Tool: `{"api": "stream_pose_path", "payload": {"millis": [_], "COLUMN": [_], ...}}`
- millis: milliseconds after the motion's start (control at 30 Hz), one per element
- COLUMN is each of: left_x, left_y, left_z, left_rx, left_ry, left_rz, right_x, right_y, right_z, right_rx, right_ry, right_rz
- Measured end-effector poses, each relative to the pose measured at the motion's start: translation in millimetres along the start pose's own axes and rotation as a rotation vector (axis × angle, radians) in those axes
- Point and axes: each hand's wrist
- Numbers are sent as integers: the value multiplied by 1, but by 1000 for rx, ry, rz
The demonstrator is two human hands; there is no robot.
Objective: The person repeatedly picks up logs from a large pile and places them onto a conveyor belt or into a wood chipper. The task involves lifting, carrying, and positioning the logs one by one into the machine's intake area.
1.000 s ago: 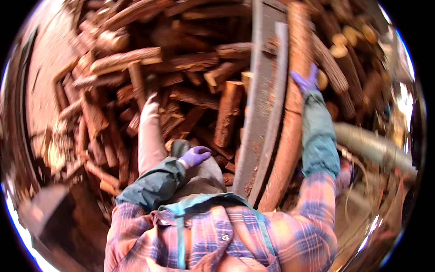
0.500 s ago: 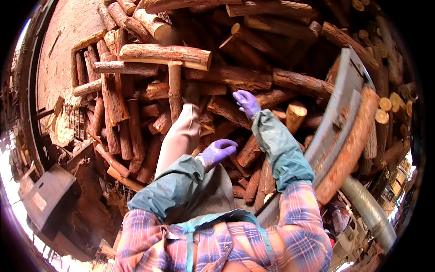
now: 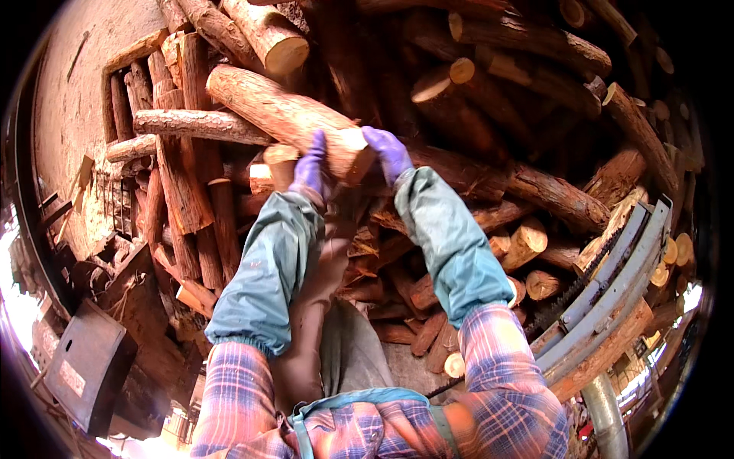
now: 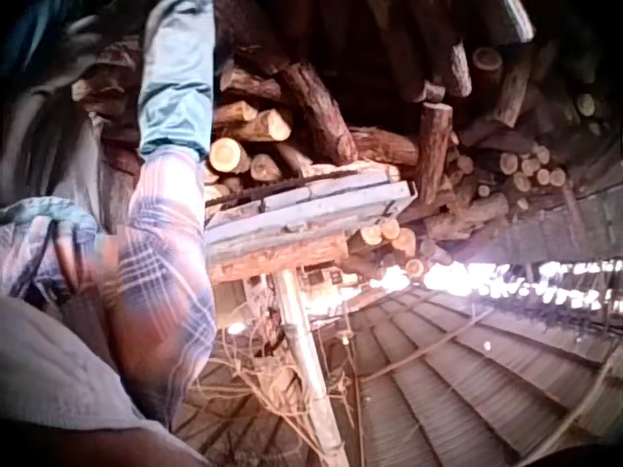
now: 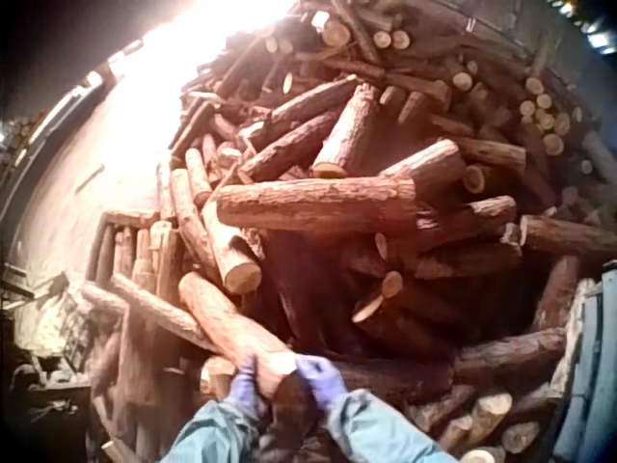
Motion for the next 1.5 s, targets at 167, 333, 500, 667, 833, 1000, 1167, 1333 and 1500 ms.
{"api": "stream_pose_path", "payload": {"millis": [167,333,500,667,833,1000,1167,1333,1500], "left_x": [10,-10,-18,-9,-8,-4,-39,-47,-3], "left_y": [-29,-34,-6,-15,-51,-63,-82,-71,-18], "left_z": [-76,-118,-109,-76,-31,22,-21,-113,-259], "left_rx": [0,130,26,-189,-155,-70,-32,-67,-188], "left_ry": [-91,3,84,-97,-152,-19,-26,47,156], "left_rz": [93,204,295,2,-70,-161,-34,63,46], "right_x": [79,75,-5,-17,25,47,92,112,83], "right_y": [-62,-44,34,59,55,20,-20,-8,-8], "right_z": [-115,-170,-191,-135,-2,87,40,-72,-224], "right_rx": [123,244,226,363,468,903,466,326,174], "right_ry": [29,90,-133,-128,-53,206,423,428,311], "right_rz": [-244,77,-142,-121,12,345,230,220,-15]}}
Point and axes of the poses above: each hand's wrist, its own z-axis towards the middle knuckle, its own x-axis out of the palm, y = z × x, and after that the axes turned 14 degrees about z, right-handed
